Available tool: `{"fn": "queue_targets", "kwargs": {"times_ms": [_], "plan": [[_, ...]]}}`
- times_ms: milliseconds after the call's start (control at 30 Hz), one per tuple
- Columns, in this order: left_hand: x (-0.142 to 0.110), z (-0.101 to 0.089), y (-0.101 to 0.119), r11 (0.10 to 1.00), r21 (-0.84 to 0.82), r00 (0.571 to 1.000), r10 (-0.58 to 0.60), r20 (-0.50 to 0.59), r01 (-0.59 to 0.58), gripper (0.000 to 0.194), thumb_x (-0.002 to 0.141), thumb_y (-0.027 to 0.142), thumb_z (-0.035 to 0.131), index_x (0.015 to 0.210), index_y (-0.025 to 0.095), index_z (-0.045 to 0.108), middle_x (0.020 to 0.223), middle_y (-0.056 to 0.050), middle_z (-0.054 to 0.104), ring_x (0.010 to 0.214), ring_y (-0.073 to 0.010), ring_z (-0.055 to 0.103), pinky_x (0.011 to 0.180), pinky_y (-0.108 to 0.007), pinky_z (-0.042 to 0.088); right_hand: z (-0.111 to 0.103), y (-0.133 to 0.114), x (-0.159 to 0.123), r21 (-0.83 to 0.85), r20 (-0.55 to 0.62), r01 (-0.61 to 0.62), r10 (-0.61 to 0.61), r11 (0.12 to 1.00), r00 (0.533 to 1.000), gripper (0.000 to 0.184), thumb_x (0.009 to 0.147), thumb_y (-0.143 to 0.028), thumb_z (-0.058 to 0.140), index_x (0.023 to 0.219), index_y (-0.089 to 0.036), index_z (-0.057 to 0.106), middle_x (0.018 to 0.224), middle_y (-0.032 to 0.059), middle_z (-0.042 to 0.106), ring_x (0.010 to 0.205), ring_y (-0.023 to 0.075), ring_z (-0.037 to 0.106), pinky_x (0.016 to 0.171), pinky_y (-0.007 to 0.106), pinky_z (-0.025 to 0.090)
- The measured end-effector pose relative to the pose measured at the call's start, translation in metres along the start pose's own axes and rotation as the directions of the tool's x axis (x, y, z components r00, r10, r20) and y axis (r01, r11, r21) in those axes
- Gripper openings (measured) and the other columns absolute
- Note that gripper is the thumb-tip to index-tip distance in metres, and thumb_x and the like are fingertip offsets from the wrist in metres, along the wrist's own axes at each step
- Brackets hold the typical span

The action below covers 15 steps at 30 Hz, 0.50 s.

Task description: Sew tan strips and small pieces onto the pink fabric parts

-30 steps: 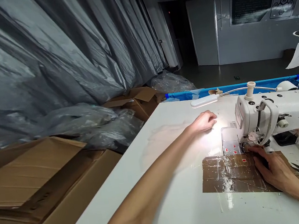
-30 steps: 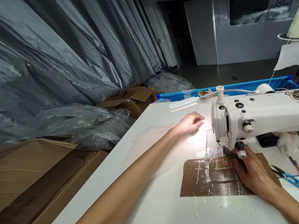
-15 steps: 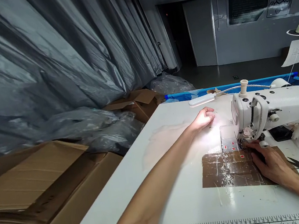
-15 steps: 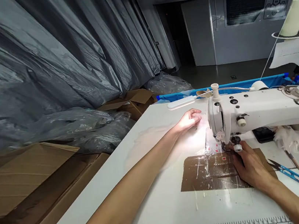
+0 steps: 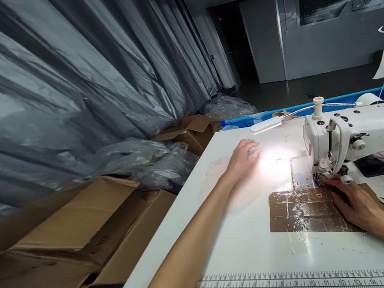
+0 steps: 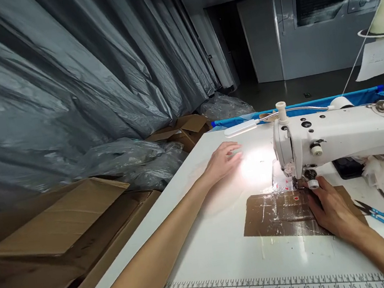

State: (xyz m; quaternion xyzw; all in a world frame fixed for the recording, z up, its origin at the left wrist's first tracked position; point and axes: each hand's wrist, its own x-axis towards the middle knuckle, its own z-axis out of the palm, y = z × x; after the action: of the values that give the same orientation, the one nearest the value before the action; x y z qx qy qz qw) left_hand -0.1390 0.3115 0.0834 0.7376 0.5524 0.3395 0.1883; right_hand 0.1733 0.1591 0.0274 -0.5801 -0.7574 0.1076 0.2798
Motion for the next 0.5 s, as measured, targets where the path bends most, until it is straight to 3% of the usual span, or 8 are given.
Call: {"fn": "queue_targets", "kwargs": {"times_ms": [100, 200, 333, 500], "plan": [[-0.03, -0.036, -0.024, 0.989, 0.132, 0.993, -0.055, -0.103, 0.069, 0.029, 0.082, 0.037, 0.057, 0.101, 0.02, 0.071, 0.119, -0.009, 0.061, 0.114, -0.0276, 0.058, 0.104, -0.043, 0.045, 0.004, 0.002, -0.001, 0.002, -0.031, 0.012, -0.012, 1.0, 0.999, 0.043, 0.091, -0.037, 0.038, 0.115, -0.021, 0.069, 0.106, 0.0119, 0.068, 0.085, 0.0251, 0.068, 0.073, 0.037, 0.057], [-0.056, -0.055, -0.045, 0.965, 0.214, 0.979, -0.115, -0.169, 0.15, 0.03, 0.082, 0.038, 0.057, 0.098, 0.016, 0.072, 0.114, -0.012, 0.064, 0.11, -0.0293, 0.061, 0.104, -0.046, 0.045, 0.006, 0.006, -0.001, -0.003, -0.054, 0.03, -0.03, 1.0, 0.998, 0.044, 0.091, -0.04, 0.038, 0.118, -0.022, 0.068, 0.107, 0.0115, 0.069, 0.088, 0.0257, 0.069, 0.075, 0.038, 0.057], [-0.074, -0.054, -0.063, 0.949, 0.238, 0.965, -0.158, -0.208, 0.206, 0.03, 0.08, 0.04, 0.063, 0.095, 0.018, 0.074, 0.113, -0.01, 0.066, 0.106, -0.0269, 0.064, 0.102, -0.041, 0.048, 0.005, 0.011, 0.0, -0.007, -0.043, 0.052, -0.052, 0.999, 0.998, 0.042, 0.089, -0.04, 0.042, 0.119, -0.024, 0.067, 0.116, 0.0106, 0.068, 0.093, 0.0272, 0.069, 0.073, 0.039, 0.059], [-0.074, -0.046, -0.069, 0.949, 0.215, 0.953, -0.173, -0.248, 0.229, 0.019, 0.081, 0.034, 0.062, 0.087, 0.022, 0.075, 0.107, -0.005, 0.07, 0.097, -0.0228, 0.068, 0.095, -0.037, 0.053, 0.003, 0.015, 0.002, -0.003, -0.013, 0.066, -0.066, 0.998, 0.998, 0.038, 0.089, -0.038, 0.045, 0.117, -0.025, 0.067, 0.114, 0.0082, 0.07, 0.097, 0.0283, 0.069, 0.079, 0.042, 0.059]]}}
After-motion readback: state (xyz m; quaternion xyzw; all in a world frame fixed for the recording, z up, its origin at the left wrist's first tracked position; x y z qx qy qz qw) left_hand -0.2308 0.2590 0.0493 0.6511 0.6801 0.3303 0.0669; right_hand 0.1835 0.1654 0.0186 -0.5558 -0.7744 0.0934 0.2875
